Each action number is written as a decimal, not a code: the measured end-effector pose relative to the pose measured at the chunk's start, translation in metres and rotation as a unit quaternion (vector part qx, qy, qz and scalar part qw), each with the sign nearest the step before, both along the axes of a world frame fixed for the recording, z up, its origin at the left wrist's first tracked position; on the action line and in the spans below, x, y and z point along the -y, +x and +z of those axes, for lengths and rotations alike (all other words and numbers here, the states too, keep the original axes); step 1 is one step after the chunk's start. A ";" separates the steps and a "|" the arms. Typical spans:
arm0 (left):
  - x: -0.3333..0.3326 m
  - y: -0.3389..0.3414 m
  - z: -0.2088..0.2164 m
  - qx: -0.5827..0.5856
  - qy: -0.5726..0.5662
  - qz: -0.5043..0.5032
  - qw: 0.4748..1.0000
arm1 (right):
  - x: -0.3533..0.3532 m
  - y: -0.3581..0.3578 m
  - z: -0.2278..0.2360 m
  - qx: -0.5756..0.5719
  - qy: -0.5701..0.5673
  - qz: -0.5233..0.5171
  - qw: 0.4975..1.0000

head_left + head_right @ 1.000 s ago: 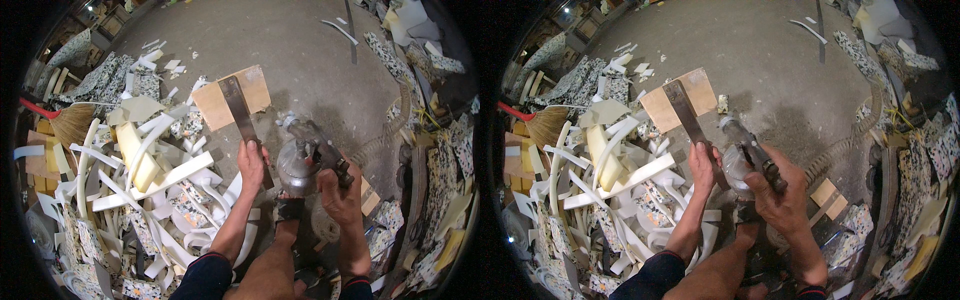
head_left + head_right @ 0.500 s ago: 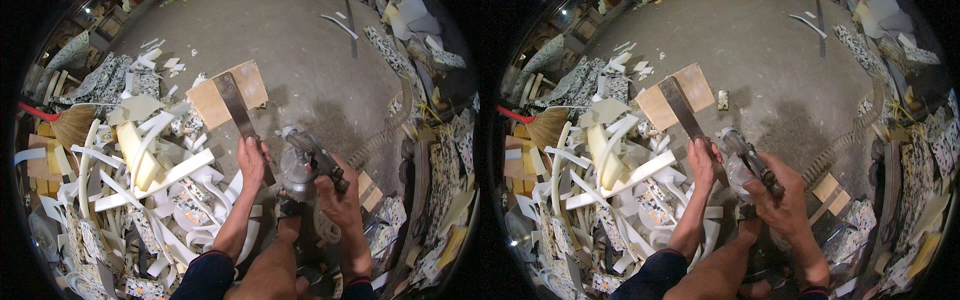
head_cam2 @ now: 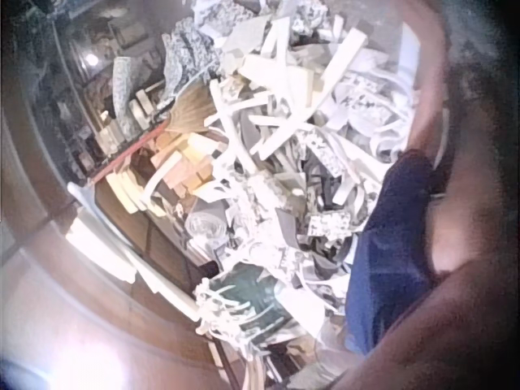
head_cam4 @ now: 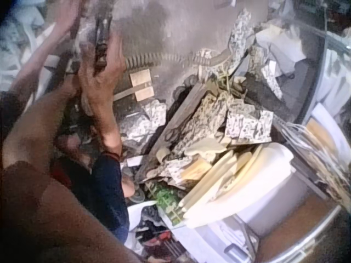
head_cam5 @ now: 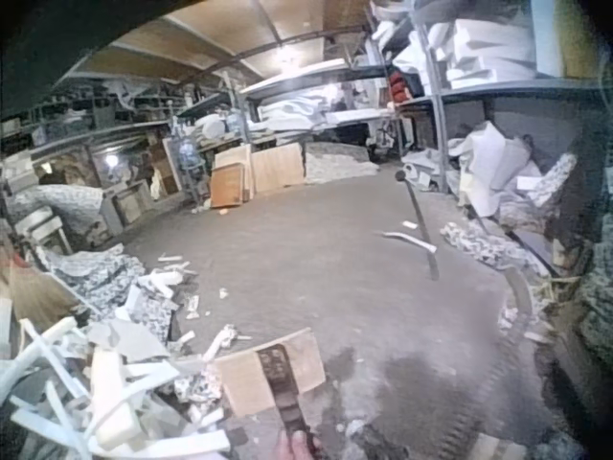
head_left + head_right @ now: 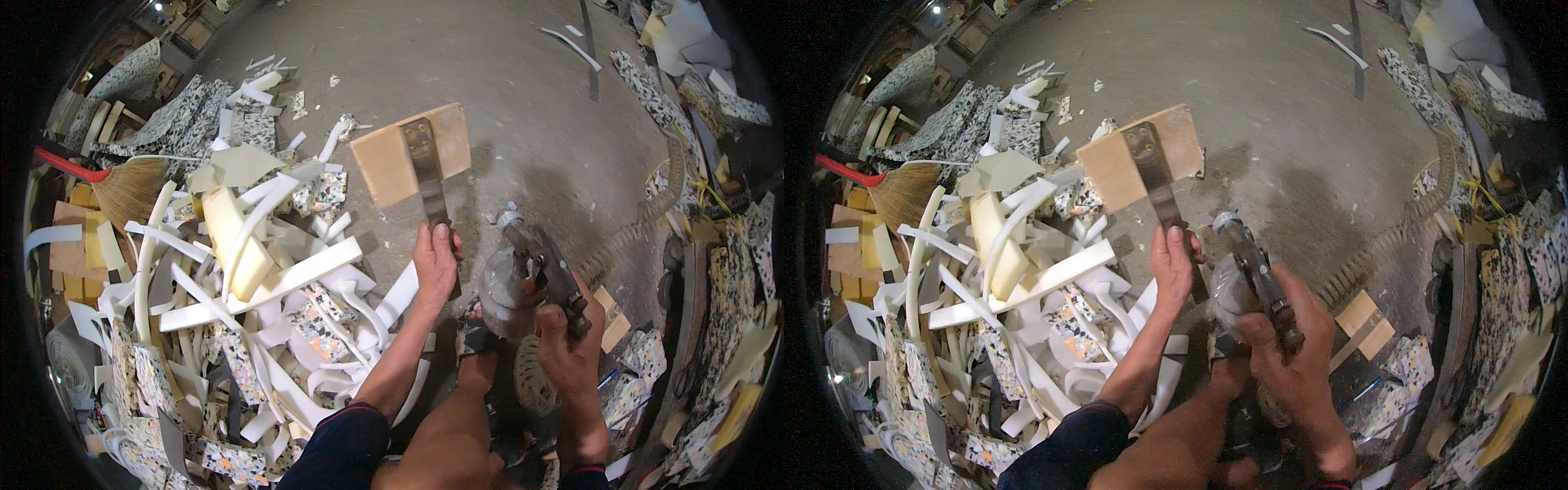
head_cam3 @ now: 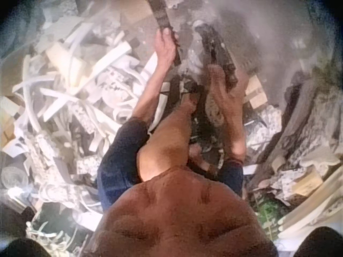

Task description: The person sits on the floor and assembles small composite blocks by marking, cutting, and gluing patterned and white foam pieces onto wooden boards. They use a pen, knife, and glue gun to join the pieces, then inspect the finished blocks.

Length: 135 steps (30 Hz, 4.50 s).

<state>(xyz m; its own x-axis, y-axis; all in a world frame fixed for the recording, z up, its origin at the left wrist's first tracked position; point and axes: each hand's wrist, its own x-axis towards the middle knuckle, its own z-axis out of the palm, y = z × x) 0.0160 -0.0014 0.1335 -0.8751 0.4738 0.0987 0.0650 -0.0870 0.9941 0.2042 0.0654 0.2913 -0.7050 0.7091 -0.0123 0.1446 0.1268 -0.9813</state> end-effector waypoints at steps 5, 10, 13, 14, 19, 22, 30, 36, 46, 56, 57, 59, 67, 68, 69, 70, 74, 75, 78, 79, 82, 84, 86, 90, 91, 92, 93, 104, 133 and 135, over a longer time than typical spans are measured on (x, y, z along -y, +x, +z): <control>-0.002 0.009 -0.015 -0.066 -0.016 0.011 0.998 | 0.013 -0.004 0.020 -0.047 -0.093 0.011 0.994; -0.004 0.003 -0.037 0.082 -0.007 -0.003 0.997 | 0.014 -0.005 0.033 -0.037 -0.121 0.059 0.990; -0.001 0.005 -0.037 -0.019 -0.013 0.008 1.000 | 0.015 -0.004 0.032 -0.053 -0.130 0.053 0.989; 0.000 0.007 -0.035 -0.044 -0.017 0.009 0.999 | 0.017 -0.004 0.031 -0.054 -0.138 0.044 0.988; -0.003 0.012 -0.014 -0.106 -0.032 0.027 0.993 | 0.021 -0.005 0.021 -0.015 -0.146 0.012 0.989; -0.005 0.011 -0.010 -0.128 -0.040 0.034 0.990 | 0.021 -0.003 0.018 0.014 -0.132 0.013 0.991; -0.003 0.000 -0.031 0.014 -0.011 -0.014 1.000 | 0.025 0.008 0.016 -0.020 -0.155 0.043 0.987; -0.007 0.006 -0.028 -0.027 -0.040 -0.007 0.999 | 0.027 0.010 0.010 0.014 -0.173 0.038 0.984; -0.005 0.007 -0.031 -0.002 -0.035 -0.020 0.999 | 0.028 0.015 0.014 0.014 -0.149 0.049 0.988; 0.004 0.018 -0.029 0.008 -0.071 -0.006 0.997 | 0.027 0.018 0.020 -0.036 -0.108 -0.038 0.993; 0.005 0.018 -0.029 0.009 -0.070 -0.010 0.997 | 0.027 0.020 0.018 -0.033 -0.101 -0.057 0.993; 0.008 0.018 -0.030 0.022 -0.077 -0.019 0.997 | 0.028 0.024 0.013 -0.036 -0.113 -0.084 0.989; 0.015 0.013 -0.029 0.094 0.019 -0.081 0.992 | 0.017 0.031 0.002 0.017 -0.067 -0.029 0.997; 0.015 0.014 -0.028 0.094 0.016 -0.081 0.992 | 0.016 0.031 0.002 0.041 -0.073 -0.009 0.996; 0.015 0.014 -0.026 0.093 0.013 -0.081 0.992 | 0.015 0.031 0.001 0.026 -0.074 -0.011 0.997; 0.015 0.014 -0.025 0.092 0.010 -0.081 0.992 | 0.015 0.031 0.000 0.033 -0.093 -0.012 0.995; 0.017 0.014 -0.022 0.123 0.008 -0.064 0.990 | 0.019 0.034 -0.008 -0.012 -0.084 -0.088 0.993; 0.018 0.014 -0.021 0.124 0.005 -0.066 0.990 | 0.017 0.038 -0.010 -0.004 -0.091 -0.082 0.992; 0.021 0.016 -0.025 0.124 0.002 -0.076 0.989 | 0.011 0.049 -0.012 0.017 -0.075 -0.069 0.995; 0.021 0.018 -0.027 0.131 0.000 -0.082 0.988 | 0.010 0.050 -0.013 0.027 -0.049 -0.070 0.996; 0.023 0.023 -0.033 0.104 -0.010 -0.102 0.989 | 0.006 0.053 -0.013 -0.005 -0.070 -0.057 0.996; 0.025 0.027 -0.035 0.089 -0.022 -0.115 0.989 | 0.005 0.055 -0.014 -0.017 -0.083 -0.061 0.994; 0.026 0.028 -0.035 0.099 -0.030 -0.108 0.989 | 0.006 0.059 -0.022 0.008 -0.066 -0.076 0.995; 0.034 0.026 -0.031 0.154 -0.051 -0.081 0.984 | 0.003 0.092 -0.045 0.120 -0.073 -0.187 0.972; 0.038 0.025 -0.031 0.162 -0.061 -0.070 0.982 | -0.007 0.097 -0.059 0.140 -0.001 -0.211 0.967; 0.042 0.024 -0.031 0.148 -0.077 -0.085 0.982 | -0.025 0.104 -0.070 0.183 0.034 -0.234 0.954; 0.046 0.024 -0.033 0.135 -0.097 -0.087 0.982 | -0.040 0.109 -0.080 0.187 0.104 -0.290 0.933; 0.095 0.016 -0.049 0.237 -0.185 -0.083 0.950 | -0.210 0.199 -0.160 0.226 0.152 -0.447 0.852; 0.313 0.010 0.184 0.065 -0.021 0.017 0.998 | -0.100 0.165 -0.173 0.119 -0.050 -0.258 0.957; 0.351 0.013 0.193 0.040 0.002 0.092 0.995 | -0.049 0.096 -0.109 0.091 -0.051 -0.235 0.966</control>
